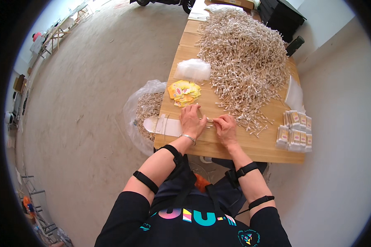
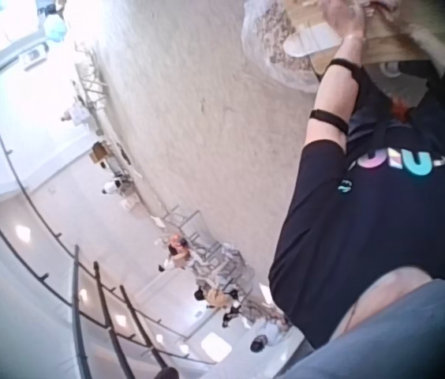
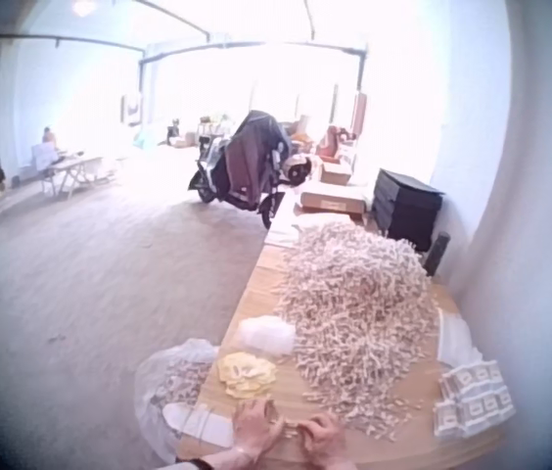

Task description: Counting and packaging cotton swabs into small plastic bags with labels.

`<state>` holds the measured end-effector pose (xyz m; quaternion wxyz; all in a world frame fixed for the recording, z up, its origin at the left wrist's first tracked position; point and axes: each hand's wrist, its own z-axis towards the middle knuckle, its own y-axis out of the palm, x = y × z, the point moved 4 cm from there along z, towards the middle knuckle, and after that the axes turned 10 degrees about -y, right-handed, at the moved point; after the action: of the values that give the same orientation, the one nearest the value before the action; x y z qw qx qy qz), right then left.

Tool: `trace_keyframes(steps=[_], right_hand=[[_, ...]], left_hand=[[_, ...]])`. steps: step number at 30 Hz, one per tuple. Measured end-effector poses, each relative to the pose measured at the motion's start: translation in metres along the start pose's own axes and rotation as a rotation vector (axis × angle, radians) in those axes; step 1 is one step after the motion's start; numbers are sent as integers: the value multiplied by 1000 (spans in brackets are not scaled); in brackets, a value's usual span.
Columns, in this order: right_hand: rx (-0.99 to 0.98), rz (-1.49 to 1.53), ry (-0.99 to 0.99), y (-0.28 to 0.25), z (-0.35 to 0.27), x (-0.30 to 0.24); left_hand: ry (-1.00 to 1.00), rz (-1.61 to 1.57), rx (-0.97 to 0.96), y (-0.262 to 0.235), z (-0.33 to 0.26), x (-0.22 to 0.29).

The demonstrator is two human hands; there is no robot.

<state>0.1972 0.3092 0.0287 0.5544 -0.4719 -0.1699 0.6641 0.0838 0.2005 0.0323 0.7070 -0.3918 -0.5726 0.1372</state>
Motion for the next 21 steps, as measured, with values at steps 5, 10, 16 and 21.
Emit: trace_keyframes(steps=[5,10,16,21], right_hand=[[64,-10,47,-5,-6,15],[101,-54,154,-15,-11,33],[161,-124,273,-16,-8,41],[107,-231,304,-5,0,31]], left_hand=[[73,-173,59,9,17,-26],[136,-273,-14,4,17,-27],[348,-199,-127,-6,-4,-22],[548,-169,-251,-8,-18,-22]])
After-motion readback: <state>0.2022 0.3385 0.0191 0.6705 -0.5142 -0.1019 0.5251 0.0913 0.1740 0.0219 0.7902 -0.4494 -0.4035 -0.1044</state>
